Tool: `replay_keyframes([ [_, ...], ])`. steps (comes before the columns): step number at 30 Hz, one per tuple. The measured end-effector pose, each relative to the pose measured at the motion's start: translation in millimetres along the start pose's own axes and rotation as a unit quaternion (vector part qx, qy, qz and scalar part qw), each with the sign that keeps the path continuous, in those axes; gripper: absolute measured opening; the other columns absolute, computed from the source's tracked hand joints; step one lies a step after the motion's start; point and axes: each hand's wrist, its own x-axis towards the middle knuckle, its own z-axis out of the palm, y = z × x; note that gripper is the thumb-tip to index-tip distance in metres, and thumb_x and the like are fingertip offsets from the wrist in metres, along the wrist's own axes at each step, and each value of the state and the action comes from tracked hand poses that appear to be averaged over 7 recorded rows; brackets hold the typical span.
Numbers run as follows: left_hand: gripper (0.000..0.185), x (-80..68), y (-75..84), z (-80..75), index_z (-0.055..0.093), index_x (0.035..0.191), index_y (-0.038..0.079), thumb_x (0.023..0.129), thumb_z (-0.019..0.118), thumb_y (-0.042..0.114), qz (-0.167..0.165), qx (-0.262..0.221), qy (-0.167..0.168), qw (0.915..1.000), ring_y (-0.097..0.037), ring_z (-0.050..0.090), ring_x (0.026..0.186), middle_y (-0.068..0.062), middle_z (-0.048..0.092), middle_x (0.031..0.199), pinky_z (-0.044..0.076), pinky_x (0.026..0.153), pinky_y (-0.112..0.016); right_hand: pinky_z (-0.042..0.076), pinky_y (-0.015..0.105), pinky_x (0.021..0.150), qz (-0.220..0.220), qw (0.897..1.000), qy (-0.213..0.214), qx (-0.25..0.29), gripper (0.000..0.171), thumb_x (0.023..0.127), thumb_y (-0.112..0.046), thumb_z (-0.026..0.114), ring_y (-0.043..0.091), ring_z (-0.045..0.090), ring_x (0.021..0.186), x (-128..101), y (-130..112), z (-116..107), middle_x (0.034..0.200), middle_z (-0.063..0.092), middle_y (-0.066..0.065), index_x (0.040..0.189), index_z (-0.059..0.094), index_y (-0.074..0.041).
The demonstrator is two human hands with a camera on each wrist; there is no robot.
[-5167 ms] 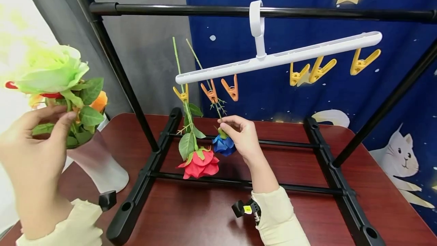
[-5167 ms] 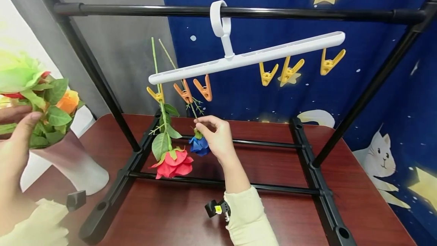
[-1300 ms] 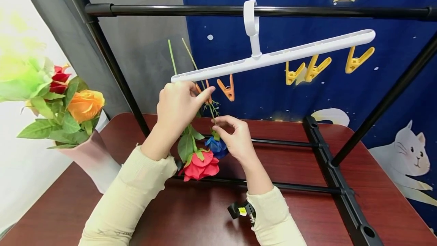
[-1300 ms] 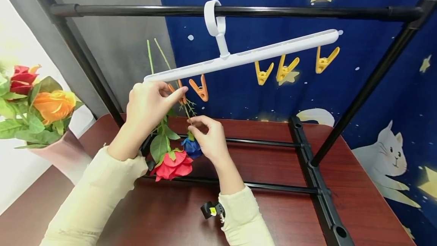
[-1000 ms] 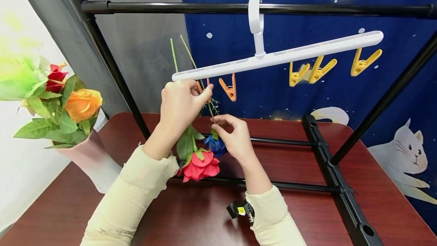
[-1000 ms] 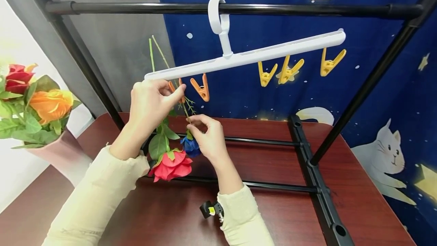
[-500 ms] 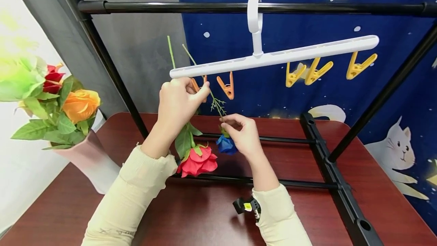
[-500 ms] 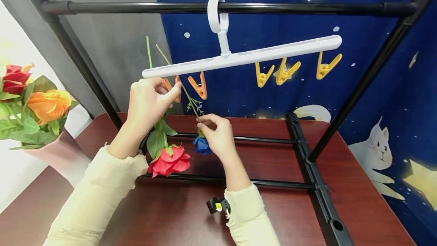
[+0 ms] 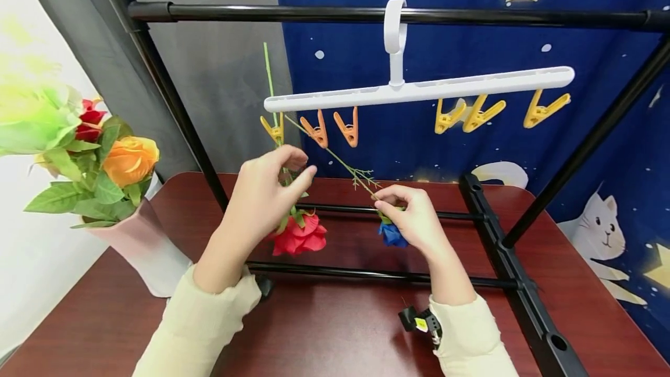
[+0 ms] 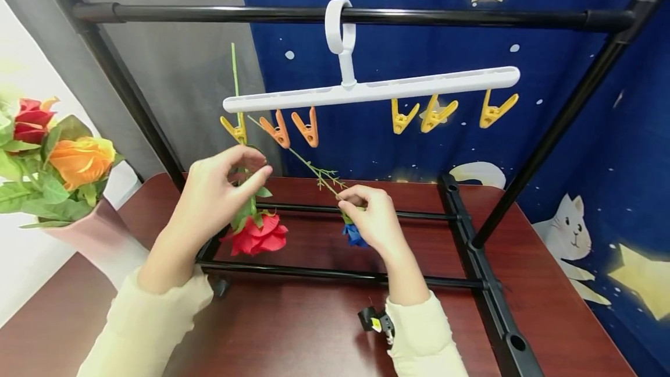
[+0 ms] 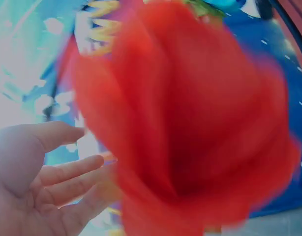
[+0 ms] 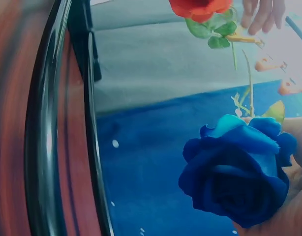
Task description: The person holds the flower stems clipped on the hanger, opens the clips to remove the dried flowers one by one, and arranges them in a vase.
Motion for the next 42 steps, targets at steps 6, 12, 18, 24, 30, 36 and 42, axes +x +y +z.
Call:
replay_keyframes([
  [6, 0.027, -29.6, 14.8, 1.0, 0.069, 0.115, 0.008, 0.09, 0.073, 0.017, 0.106, -0.009, 0.018, 0.9942, -0.018, 0.065, 0.105, -0.005, 0.069, 0.116, 0.056, 0.088, -0.035, 0.046, 0.035, 0.079, -0.02, 0.997, -0.029, -0.066, 0.011, 0.093, -0.011, 0.069, 0.02, 0.058, 0.088, -16, -3, -21, 0.09, 0.076, 0.006, 0.101, 0.075, -0.01],
  [12, 0.025, -44.4, 30.0, 9.5, 0.072, 0.111, 0.009, 0.087, 0.075, 0.014, 0.197, -0.001, 0.05, 0.9792, -0.021, 0.057, 0.111, -0.003, 0.071, 0.114, 0.049, 0.097, -0.033, 0.047, 0.039, 0.084, -0.034, 0.992, -0.058, -0.107, 0.01, 0.093, -0.015, 0.069, 0.02, 0.052, 0.099, -30, -18, -40, 0.1, 0.072, 0.0, 0.099, 0.077, -0.018],
  [18, 0.019, -49.4, 38.8, 20.2, 0.074, 0.106, 0.01, 0.087, 0.074, 0.014, 0.248, 0.019, 0.063, 0.9665, -0.026, 0.054, 0.111, -0.002, 0.072, 0.106, 0.049, 0.095, -0.035, 0.038, 0.039, 0.079, -0.057, 0.987, -0.053, -0.141, 0.009, 0.09, -0.019, 0.073, 0.015, 0.046, 0.1, -48, -35, -50, 0.098, 0.061, -0.001, 0.092, 0.077, -0.027],
  [24, 0.018, -50.6, 38.7, 28.3, 0.074, 0.105, 0.011, 0.087, 0.075, 0.014, 0.265, 0.025, 0.045, 0.9629, -0.022, 0.053, 0.106, -0.001, 0.071, 0.105, 0.05, 0.091, -0.031, 0.034, 0.038, 0.077, -0.126, 0.979, -0.04, -0.155, 0.016, 0.085, -0.015, 0.078, 0.009, 0.039, 0.099, -54, -45, -47, 0.071, 0.058, -0.017, 0.085, 0.075, -0.031],
  [30, 0.014, -51.6, 39.0, 36.1, 0.073, 0.104, 0.011, 0.089, 0.073, 0.012, 0.297, -0.019, -0.008, 0.9545, -0.015, 0.054, 0.097, 0.002, 0.07, 0.104, 0.049, 0.084, -0.022, 0.029, 0.042, 0.078, -0.139, 0.97, -0.02, -0.198, 0.016, 0.082, -0.015, 0.08, 0.012, 0.039, 0.102, -61, -57, -40, 0.066, 0.056, -0.023, 0.082, 0.076, -0.031],
  [36, 0.012, -53.1, 40.0, 42.1, 0.074, 0.102, 0.011, 0.09, 0.072, 0.011, 0.307, -0.033, -0.034, 0.9504, -0.012, 0.053, 0.091, 0.003, 0.07, 0.102, 0.047, 0.08, -0.019, 0.027, 0.054, 0.084, -0.132, 0.964, -0.015, -0.231, 0.017, 0.081, -0.015, 0.082, 0.018, 0.038, 0.111, -70, -69, -37, 0.074, 0.061, -0.022, 0.082, 0.075, -0.031],
  [42, 0.01, -52.5, 40.0, 46.1, 0.075, 0.098, 0.01, 0.088, 0.074, 0.01, 0.341, -0.041, -0.02, 0.9391, -0.013, 0.053, 0.086, 0.004, 0.07, 0.093, 0.046, 0.076, -0.018, 0.028, 0.056, 0.084, -0.165, 0.958, -0.01, -0.236, 0.022, 0.078, -0.011, 0.083, 0.019, 0.038, 0.116, -74, -72, -32, 0.081, 0.064, -0.022, 0.084, 0.075, -0.03],
])
